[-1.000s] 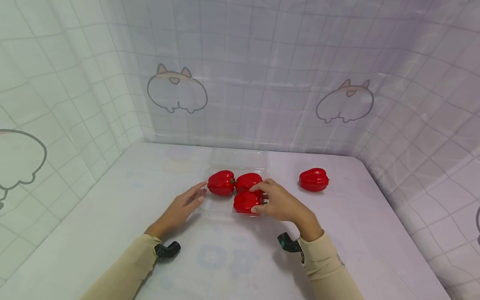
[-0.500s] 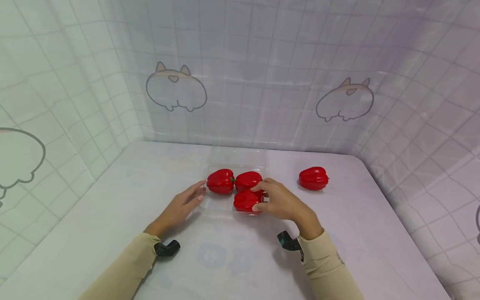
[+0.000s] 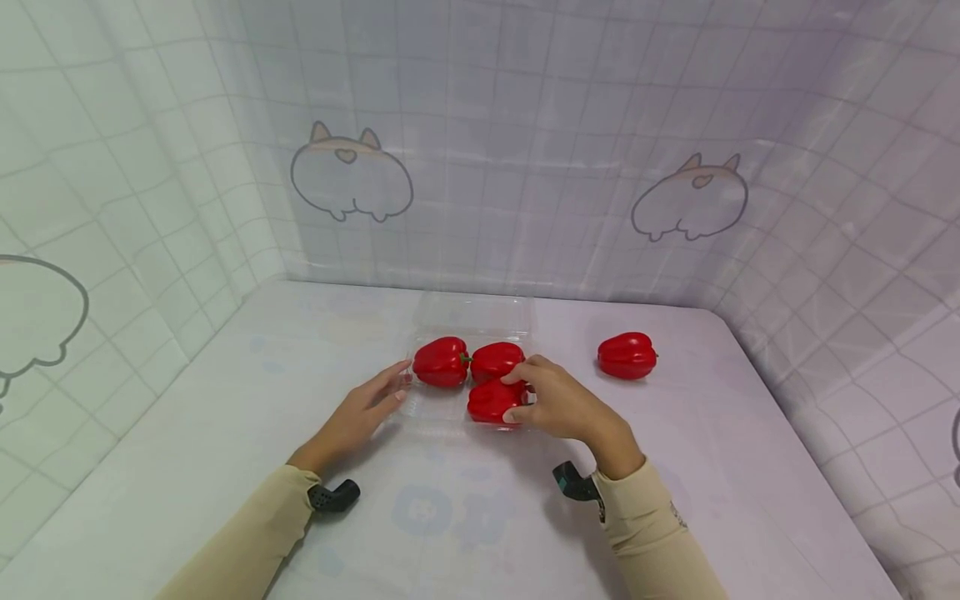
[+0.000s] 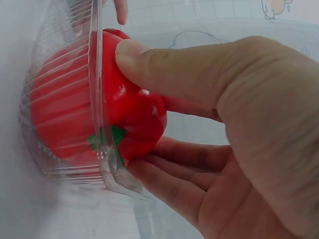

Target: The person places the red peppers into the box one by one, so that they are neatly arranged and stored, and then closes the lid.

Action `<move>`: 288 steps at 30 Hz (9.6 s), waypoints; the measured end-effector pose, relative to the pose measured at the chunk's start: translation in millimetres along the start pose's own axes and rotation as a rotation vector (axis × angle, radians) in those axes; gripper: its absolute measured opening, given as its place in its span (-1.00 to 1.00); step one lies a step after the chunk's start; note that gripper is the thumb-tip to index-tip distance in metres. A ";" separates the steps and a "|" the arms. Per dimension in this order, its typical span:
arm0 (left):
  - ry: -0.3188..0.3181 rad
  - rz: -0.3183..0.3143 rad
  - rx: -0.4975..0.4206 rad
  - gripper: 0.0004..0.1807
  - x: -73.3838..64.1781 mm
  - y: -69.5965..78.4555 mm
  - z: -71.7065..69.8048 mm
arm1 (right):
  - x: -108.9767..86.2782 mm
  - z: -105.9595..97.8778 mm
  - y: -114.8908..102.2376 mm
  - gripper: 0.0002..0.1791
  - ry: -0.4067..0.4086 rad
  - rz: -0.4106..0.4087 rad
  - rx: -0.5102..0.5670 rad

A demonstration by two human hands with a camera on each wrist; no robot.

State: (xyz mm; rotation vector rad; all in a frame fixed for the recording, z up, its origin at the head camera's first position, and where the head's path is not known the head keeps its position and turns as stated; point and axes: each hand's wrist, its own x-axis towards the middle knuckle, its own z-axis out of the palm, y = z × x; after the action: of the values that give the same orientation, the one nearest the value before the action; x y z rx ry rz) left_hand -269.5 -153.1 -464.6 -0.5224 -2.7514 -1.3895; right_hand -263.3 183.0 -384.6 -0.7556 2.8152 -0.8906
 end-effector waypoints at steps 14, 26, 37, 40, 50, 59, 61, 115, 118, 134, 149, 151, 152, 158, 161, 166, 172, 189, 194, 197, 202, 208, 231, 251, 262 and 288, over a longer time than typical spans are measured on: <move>-0.003 0.029 -0.022 -0.36 4.4 -6.9 1.7 | -1.0 -1.7 5.8 -0.39 -0.001 -0.035 0.019; -0.002 -0.002 -0.011 -0.37 3.0 -5.0 1.4 | -3.3 -13.2 21.7 -0.43 0.046 -0.070 0.096; 0.012 -0.004 -0.025 -0.38 1.9 -8.6 3.8 | -9.9 -35.9 57.7 -0.65 0.323 -0.005 0.223; 0.014 -0.009 -0.019 -0.38 2.1 -9.0 4.0 | -15.8 -44.1 70.8 -0.66 0.425 0.013 0.245; 0.013 0.008 -0.012 -0.38 2.6 -7.7 1.9 | -37.1 -61.4 103.8 -0.61 0.654 0.165 0.178; 0.009 -0.001 -0.014 -0.38 0.9 -8.0 4.4 | -49.8 -62.3 123.7 -0.49 0.700 0.276 0.135; 0.004 0.005 -0.011 -0.37 0.7 -7.0 4.5 | -50.9 -59.8 130.2 -0.46 0.707 0.287 0.142; 0.015 0.020 0.000 -0.36 -2.0 -10.8 3.0 | -36.1 -21.8 174.4 -0.12 0.569 0.441 0.343; 0.013 -0.002 0.013 -0.36 -7.5 -13.5 -1.3 | -32.8 -14.1 172.4 -0.11 0.564 0.431 0.347; 0.009 0.020 -0.071 -0.38 9.1 -8.5 8.5 | -41.2 -36.3 171.1 -0.08 0.636 0.436 0.329; 0.013 -0.015 -0.057 -0.39 1.0 -10.2 10.2 | -38.1 -34.4 164.3 -0.17 0.547 0.451 0.300; 0.012 -0.020 -0.057 -0.39 1.3 -10.5 9.5 | -38.2 -33.2 164.9 -0.16 0.546 0.449 0.308; 0.013 -0.024 -0.060 -0.39 1.6 -10.5 9.4 | -38.7 -32.6 165.8 -0.15 0.547 0.451 0.310; -0.004 -0.011 -0.078 -0.39 5.4 -10.5 12.8 | -45.6 -31.6 170.0 -0.15 0.600 0.459 0.369; -0.002 0.002 -0.070 -0.39 6.5 -9.2 14.1 | -48.4 -32.1 171.0 -0.15 0.628 0.460 0.408; -0.004 0.001 -0.057 -0.39 5.8 -6.8 12.9 | -51.5 -29.3 170.3 -0.15 0.631 0.487 0.465; 0.002 -0.002 -0.036 -0.39 3.1 -6.1 6.5 | -46.2 -26.0 166.1 -0.11 0.576 0.443 0.493; 0.034 0.001 -0.045 -0.40 1.7 -11.7 5.8 | -17.3 -20.7 141.5 -0.11 0.595 0.311 1.086; 0.038 -0.029 -0.024 -0.40 1.1 -10.8 8.1 | -14.7 -21.3 135.3 -0.12 0.576 0.314 1.104; 0.034 -0.028 -0.027 -0.40 1.8 -9.0 7.6 | -12.0 -23.2 128.5 -0.17 0.575 0.295 1.195; 0.035 -0.035 -0.032 -0.40 1.9 -8.1 5.9 | -4.0 -22.6 112.9 -0.19 0.564 0.284 1.249; 0.026 -0.032 -0.034 -0.40 1.4 -8.3 4.4 | 0.1 -19.4 102.8 -0.18 0.570 0.275 1.250; 0.025 -0.030 -0.041 -0.40 0.2 -9.5 7.5 | -2.2 -18.4 76.7 -0.19 0.539 0.131 1.006; 0.046 -0.024 -0.035 -0.40 -1.7 -12.4 4.6 | 7.0 -19.5 32.0 -0.27 0.489 0.078 0.986; 0.050 -0.013 -0.029 -0.40 -0.4 -12.5 6.9 | 8.6 -15.8 27.2 -0.23 0.461 0.078 0.956; 0.037 0.007 -0.016 -0.37 4.7 -13.8 8.0 | 15.7 3.5 8.1 -0.22 0.340 0.037 0.763</move>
State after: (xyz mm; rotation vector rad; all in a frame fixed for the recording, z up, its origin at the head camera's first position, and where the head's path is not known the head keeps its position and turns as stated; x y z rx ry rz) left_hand -277.0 -153.1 -479.4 -0.5010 -2.7093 -1.4064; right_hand -279.8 179.3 -391.1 -0.4569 2.3663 -2.0544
